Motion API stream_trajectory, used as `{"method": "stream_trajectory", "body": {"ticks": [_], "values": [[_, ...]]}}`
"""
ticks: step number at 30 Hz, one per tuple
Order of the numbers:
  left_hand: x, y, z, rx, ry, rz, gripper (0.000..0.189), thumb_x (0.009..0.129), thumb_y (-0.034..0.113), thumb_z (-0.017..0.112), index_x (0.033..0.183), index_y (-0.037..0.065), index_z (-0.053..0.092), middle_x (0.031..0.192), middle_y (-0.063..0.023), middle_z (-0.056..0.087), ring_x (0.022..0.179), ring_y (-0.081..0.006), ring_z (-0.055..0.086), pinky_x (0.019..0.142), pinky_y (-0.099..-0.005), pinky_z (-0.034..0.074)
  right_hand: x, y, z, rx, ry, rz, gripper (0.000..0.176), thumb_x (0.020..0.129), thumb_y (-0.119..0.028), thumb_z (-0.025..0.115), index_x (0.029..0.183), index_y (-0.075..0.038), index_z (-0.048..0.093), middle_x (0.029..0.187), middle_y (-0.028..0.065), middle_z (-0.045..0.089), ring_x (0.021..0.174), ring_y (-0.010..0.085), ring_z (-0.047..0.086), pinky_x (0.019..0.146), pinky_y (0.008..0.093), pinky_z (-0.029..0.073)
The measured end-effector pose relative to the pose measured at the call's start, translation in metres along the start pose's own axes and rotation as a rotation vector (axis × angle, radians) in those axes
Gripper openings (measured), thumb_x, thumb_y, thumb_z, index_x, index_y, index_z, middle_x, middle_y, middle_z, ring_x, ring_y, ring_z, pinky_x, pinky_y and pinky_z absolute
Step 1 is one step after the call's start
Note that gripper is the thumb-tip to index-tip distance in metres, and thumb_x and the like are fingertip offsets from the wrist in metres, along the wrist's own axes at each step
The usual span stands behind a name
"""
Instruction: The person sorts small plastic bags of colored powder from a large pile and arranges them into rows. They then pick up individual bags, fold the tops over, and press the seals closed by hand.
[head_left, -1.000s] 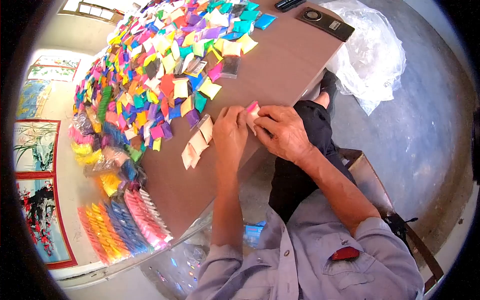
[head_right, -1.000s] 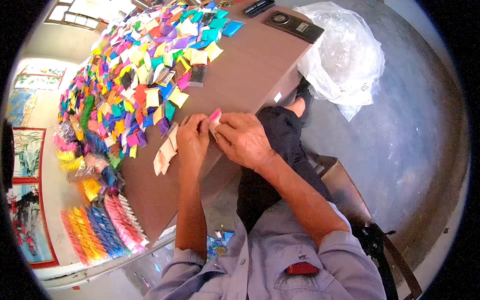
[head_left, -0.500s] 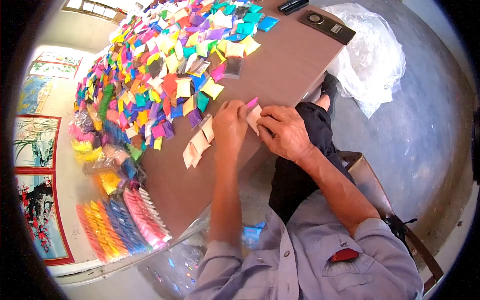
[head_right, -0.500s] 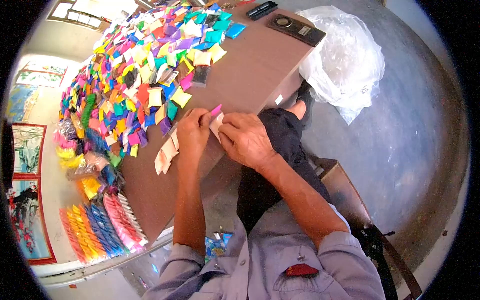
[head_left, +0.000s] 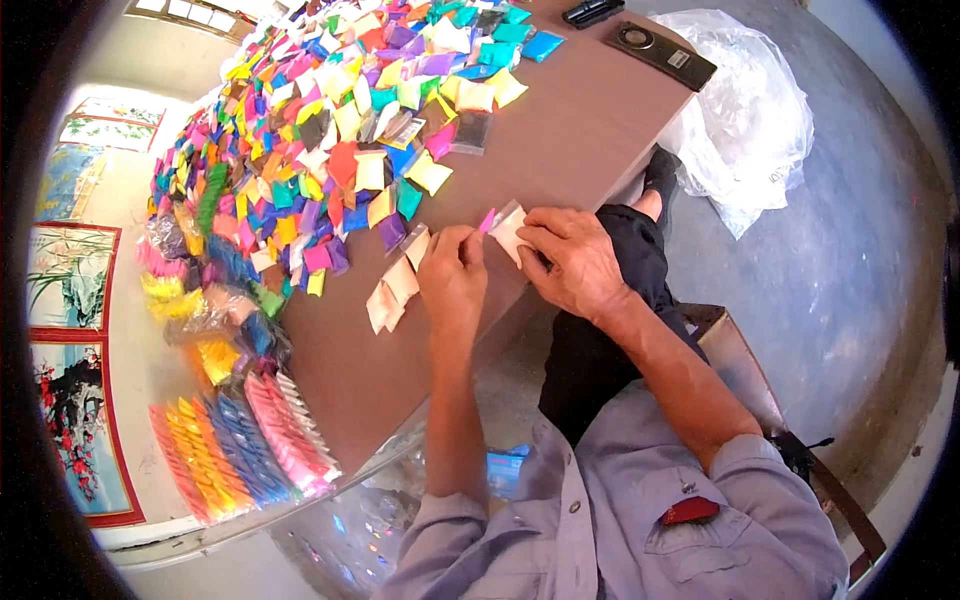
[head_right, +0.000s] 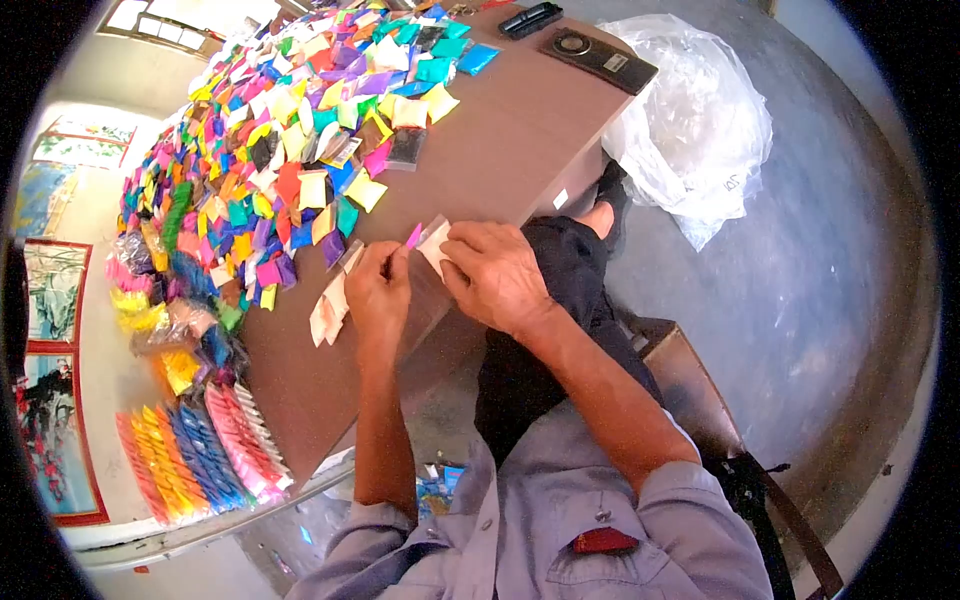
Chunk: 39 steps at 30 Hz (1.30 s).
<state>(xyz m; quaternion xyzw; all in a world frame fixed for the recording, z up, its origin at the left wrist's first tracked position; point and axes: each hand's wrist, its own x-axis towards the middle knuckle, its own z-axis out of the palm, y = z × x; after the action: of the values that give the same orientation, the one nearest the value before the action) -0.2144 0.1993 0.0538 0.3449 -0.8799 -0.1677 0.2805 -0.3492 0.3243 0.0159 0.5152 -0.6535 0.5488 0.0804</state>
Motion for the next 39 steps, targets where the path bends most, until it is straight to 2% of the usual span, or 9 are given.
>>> {"method": "stream_trajectory", "body": {"ticks": [4,7,10,16,18,22,25,27,39], "values": [[-0.011,0.01,0.0,-0.19,-0.013,-0.022,0.007,0.092,0.008,0.07,0.094,0.002,0.066,0.082,-0.016,0.066,0.073,-0.0354,0.065,0.066,-0.0438,0.052,-0.001,-0.002,-0.002,-0.014,-0.031,0.043,0.021,0.078,-0.009,0.078,0.099,-0.005,0.075,0.108,0.0093,0.071,0.099,0.0286,0.068,0.089,0.0413,0.052],[-0.013,0.003,0.003,-0.009,0.011,0.046,0.009,0.095,0.008,0.069,0.096,-0.001,0.067,0.083,-0.0156,0.066,0.07,-0.0262,0.064,0.065,-0.0362,0.05,0.0,-0.002,-0.002,-0.011,-0.039,0.044,0.021,0.078,-0.009,0.079,0.099,-0.005,0.075,0.107,0.0091,0.071,0.099,0.0285,0.068,0.088,0.0413,0.052],[-0.011,0.004,-0.006,0.128,0.001,0.05,0.01,0.095,0.007,0.069,0.096,-0.002,0.067,0.085,-0.0163,0.067,0.071,-0.0269,0.065,0.067,-0.036,0.051,0.001,-0.003,-0.001,-0.027,-0.028,0.035,0.02,0.078,-0.009,0.079,0.098,-0.005,0.075,0.107,0.009,0.072,0.099,0.0287,0.069,0.088,0.0411,0.052],[-0.02,0.017,-0.003,-0.063,0.004,0.051,0.009,0.094,0.006,0.069,0.097,-0.001,0.067,0.082,-0.0159,0.066,0.07,-0.0275,0.064,0.066,-0.0371,0.051,0.0,-0.004,-0.003,-0.033,-0.062,0.054,0.019,0.078,-0.009,0.078,0.097,-0.006,0.075,0.107,0.0092,0.072,0.1,0.0289,0.069,0.089,0.0405,0.052],[-0.018,0.004,0.001,0.024,0.017,0.022,0.008,0.094,0.009,0.069,0.095,0.002,0.066,0.085,-0.0173,0.067,0.075,-0.0367,0.066,0.066,-0.0453,0.052,0.001,-0.005,-0.003,-0.024,-0.05,0.054,0.019,0.079,-0.009,0.078,0.097,-0.006,0.075,0.107,0.009,0.072,0.1,0.0289,0.069,0.089,0.0406,0.052],[-0.013,0.009,-0.003,0.064,0.027,0.017,0.008,0.094,0.009,0.069,0.095,0.002,0.067,0.086,-0.0172,0.068,0.077,-0.0371,0.067,0.067,-0.0449,0.053,0.001,-0.003,-0.003,-0.025,-0.05,0.056,0.018,0.079,-0.009,0.078,0.097,-0.006,0.075,0.107,0.009,0.072,0.1,0.029,0.069,0.089,0.0407,0.052],[-0.015,0.032,-0.004,-0.122,0.029,0.023,0.007,0.094,0.009,0.068,0.095,0.002,0.066,0.086,-0.0176,0.067,0.077,-0.0393,0.066,0.066,-0.0458,0.052,-0.001,-0.004,-0.002,-0.031,-0.045,0.053,0.018,0.079,-0.008,0.078,0.096,-0.006,0.075,0.106,0.0089,0.072,0.099,0.0293,0.069,0.088,0.0408,0.052],[-0.009,0.038,-0.002,-0.003,-0.042,0.109,0.006,0.093,0.008,0.068,0.095,0.003,0.066,0.088,-0.0173,0.067,0.078,-0.0404,0.066,0.066,-0.0467,0.052,0.001,-0.004,0.0,-0.017,0.022,-0.006,0.011,0.081,-0.013,0.073,0.089,-0.006,0.07,0.101,0.0092,0.069,0.09,0.0301,0.066,0.079,0.043,0.05],[0.021,0.027,0.006,0.017,-0.139,0.288,0.007,0.09,0.004,0.069,0.097,0.002,0.068,0.087,-0.0181,0.067,0.08,-0.0376,0.067,0.07,-0.0443,0.052,0.002,0.0,0.002,0.014,0.014,0.001,0.016,0.077,-0.005,0.078,0.093,-0.005,0.074,0.103,0.0104,0.072,0.094,0.0313,0.069,0.083,0.0419,0.054]]}}
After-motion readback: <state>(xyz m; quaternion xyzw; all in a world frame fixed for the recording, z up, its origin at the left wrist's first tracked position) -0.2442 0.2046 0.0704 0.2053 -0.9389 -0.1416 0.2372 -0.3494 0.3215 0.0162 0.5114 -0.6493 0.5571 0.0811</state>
